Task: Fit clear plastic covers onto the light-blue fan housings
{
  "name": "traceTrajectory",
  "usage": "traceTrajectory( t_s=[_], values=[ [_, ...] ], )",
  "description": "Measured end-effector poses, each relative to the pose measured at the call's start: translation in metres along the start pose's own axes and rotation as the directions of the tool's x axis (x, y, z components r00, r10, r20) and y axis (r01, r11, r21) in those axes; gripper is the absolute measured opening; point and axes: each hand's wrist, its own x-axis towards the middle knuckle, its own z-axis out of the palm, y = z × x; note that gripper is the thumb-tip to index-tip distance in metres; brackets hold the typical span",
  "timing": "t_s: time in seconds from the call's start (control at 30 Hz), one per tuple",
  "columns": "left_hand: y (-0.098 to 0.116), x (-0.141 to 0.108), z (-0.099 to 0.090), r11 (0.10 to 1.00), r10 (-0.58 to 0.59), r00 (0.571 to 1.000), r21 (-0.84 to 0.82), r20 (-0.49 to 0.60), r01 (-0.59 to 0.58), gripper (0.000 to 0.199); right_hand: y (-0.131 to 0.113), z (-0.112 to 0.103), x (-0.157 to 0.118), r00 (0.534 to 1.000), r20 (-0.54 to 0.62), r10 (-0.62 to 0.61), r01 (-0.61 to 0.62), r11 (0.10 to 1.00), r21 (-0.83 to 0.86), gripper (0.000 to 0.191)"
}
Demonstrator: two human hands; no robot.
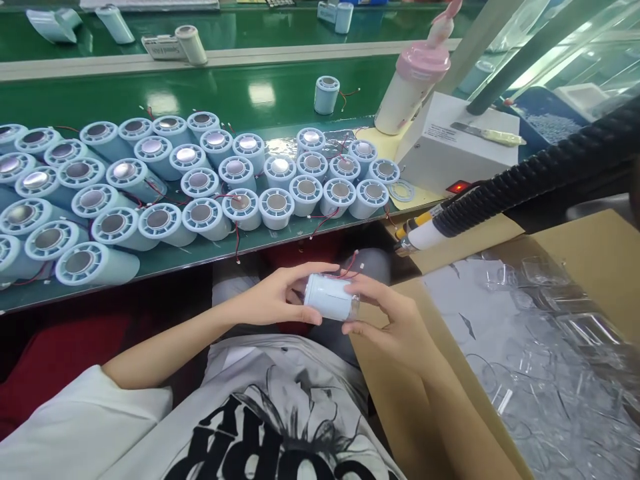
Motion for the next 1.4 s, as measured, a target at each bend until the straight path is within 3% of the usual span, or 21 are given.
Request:
traceTrajectory(
  t_s=[0.3, 0.67, 1.03, 1.4],
  values=[
    [0.006, -0.006, 0.001, 0.973, 0.157, 0.987, 0.167, 0.024, -0.159, 0.073, -0.007, 0.001, 0.001, 0.984, 0.065, 0.168, -0.18, 0.934, 0.31, 0.046],
    [0.008, -0.007, -0.001, 0.928, 0.245, 0.967, 0.271, 0.065, -0.254, 0.075, -0.01, 0.002, 0.0, 0.925, 0.176, 0.337, -0.377, 0.753, 0.54, 0.047],
    [0.004, -0.007, -0.006, 0.872, 0.31, 0.942, 0.356, 0.132, -0.337, 0.076, -0.01, 0.009, 0.005, 0.852, 0.27, 0.448, -0.506, 0.577, 0.641, 0.04],
    [0.004, -0.006, -0.007, 0.845, 0.351, 0.925, 0.375, 0.149, -0.381, 0.076, -0.01, 0.018, 0.01, 0.75, 0.391, 0.533, -0.634, 0.409, 0.656, 0.06]
  ],
)
